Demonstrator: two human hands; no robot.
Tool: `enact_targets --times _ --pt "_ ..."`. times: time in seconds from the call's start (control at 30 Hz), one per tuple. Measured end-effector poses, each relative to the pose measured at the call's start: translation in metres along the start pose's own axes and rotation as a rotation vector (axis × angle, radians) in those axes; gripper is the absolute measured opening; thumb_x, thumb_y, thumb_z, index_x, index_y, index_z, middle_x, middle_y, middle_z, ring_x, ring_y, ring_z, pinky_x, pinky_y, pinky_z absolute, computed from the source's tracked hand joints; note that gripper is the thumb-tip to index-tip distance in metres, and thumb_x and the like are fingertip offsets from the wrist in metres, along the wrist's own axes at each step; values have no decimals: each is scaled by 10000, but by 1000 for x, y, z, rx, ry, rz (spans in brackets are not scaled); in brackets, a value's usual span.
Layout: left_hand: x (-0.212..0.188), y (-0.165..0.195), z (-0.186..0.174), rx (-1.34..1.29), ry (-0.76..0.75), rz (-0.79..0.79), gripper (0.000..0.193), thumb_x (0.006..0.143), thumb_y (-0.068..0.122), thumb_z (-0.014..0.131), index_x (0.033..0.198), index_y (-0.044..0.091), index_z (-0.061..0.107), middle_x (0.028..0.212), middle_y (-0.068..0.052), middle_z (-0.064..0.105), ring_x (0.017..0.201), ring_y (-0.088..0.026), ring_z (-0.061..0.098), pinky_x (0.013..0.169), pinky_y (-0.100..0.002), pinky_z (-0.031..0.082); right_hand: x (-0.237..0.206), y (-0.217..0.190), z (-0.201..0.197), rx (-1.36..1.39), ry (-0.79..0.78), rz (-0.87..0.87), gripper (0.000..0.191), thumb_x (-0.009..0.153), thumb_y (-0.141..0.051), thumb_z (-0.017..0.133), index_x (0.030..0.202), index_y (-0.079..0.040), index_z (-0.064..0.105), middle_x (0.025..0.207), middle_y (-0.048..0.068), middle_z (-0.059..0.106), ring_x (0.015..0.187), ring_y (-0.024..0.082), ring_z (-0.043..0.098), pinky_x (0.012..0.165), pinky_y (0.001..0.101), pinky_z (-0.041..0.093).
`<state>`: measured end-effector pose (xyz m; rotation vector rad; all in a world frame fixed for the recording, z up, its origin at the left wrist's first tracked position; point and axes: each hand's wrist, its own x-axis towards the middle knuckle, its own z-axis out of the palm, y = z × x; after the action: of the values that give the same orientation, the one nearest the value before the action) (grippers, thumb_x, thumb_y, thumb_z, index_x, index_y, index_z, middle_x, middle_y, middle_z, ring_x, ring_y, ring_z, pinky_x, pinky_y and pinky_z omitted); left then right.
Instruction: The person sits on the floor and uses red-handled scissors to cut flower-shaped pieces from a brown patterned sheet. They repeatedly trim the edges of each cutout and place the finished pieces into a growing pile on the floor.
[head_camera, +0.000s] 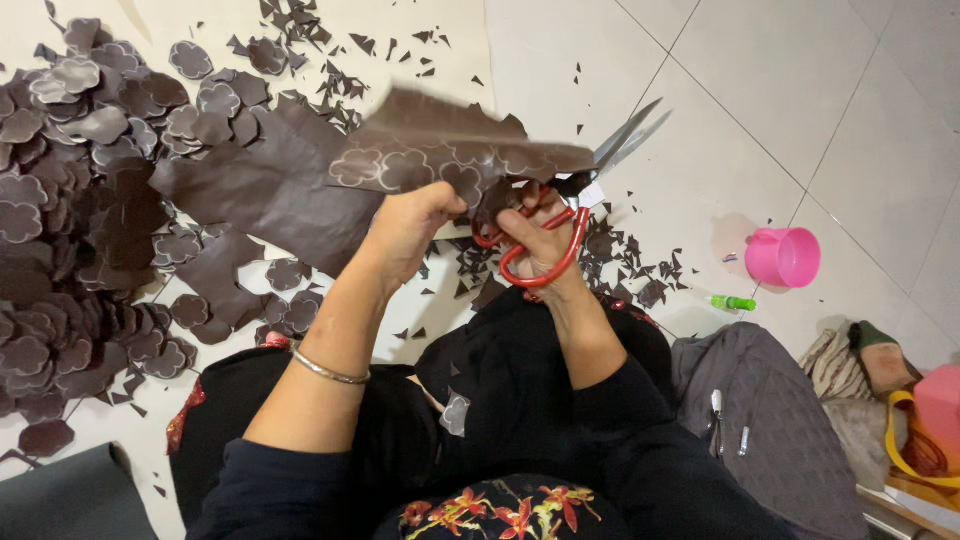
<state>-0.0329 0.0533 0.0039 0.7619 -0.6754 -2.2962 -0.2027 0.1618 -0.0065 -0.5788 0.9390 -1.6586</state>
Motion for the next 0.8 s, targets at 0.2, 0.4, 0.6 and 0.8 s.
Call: enact_targets --times 0.2,0.4,0.6,0.8 --pt "-13 6 22 261 72 95 211 882 173 767 1012 8 758 992 -56 754 914 -140 669 875 -318 526 -3 6 9 -302 51 -112 307 939 52 758 1016 -68 486 1012 64 586 951 175 663 834 317 564" --pt "-11 5 26 95 181 309 128 912 36 711 1031 -7 729 977 -104 773 910 -183 737 851 -325 596 -4 11 25 -320 119 24 325 881 -10 781 955 -91 475 894 34 578 798 177 711 712 312 588" --pt "-9 0 24 44 273 330 189 926 27 717 1107 -14 681 1032 -107 757 945 -195 738 861 -319 605 -2 9 31 -238 81 64 320 906 -24 785 958 -104 479 863 51 602 792 177 695 702 309 555" --pt "-3 -2 19 18 340 356 213 915 -5 705 1121 4 655 1039 -102 739 933 -195 738 851 -327 605 0 12 35 -263 119 137 305 892 -40 776 941 -124 487 847 38 625 787 170 696 694 301 547"
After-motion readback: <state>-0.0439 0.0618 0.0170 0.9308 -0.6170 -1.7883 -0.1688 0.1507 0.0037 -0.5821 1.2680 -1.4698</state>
